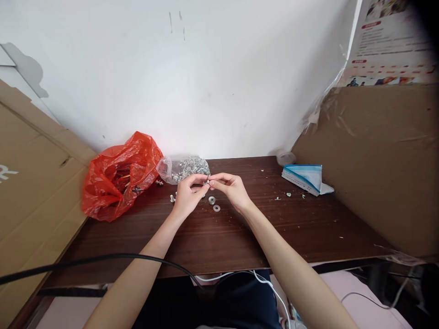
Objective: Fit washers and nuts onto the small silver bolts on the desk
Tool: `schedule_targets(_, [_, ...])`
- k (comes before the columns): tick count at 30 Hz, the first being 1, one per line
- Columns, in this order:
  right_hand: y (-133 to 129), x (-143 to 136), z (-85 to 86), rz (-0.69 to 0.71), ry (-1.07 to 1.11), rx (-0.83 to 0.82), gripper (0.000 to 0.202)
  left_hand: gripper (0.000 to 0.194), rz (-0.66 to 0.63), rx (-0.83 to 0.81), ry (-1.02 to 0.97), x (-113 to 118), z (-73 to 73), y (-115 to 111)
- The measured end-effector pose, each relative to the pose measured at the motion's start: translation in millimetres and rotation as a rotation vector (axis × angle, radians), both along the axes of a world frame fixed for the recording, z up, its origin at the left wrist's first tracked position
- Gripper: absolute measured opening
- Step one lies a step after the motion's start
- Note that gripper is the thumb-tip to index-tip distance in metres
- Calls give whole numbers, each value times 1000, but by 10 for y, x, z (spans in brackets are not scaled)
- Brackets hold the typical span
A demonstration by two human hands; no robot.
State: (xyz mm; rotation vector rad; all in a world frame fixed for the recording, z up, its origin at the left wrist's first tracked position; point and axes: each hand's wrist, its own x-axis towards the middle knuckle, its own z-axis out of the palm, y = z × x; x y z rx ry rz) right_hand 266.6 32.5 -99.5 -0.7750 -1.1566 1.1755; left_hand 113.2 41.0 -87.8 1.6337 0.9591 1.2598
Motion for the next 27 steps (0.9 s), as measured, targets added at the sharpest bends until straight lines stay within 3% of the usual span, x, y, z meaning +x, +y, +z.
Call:
schedule_targets(11, [-11, -71, -31, -34, -9, 48, 19, 10, 176, 223, 203, 9, -25, -66])
schedule_targets(17, [-39, -90, -1, -28, -19, 31, 23, 11, 180, 271, 210, 23, -10, -81])
schedule_targets(22, [-28, -38, 6, 12, -18, 12, 29, 8, 135, 421, 256, 21, -32, -50])
schedule_targets(27, [-6, 21, -14, 13, -204, 25, 34, 11, 106, 580, 319, 18, -45, -50])
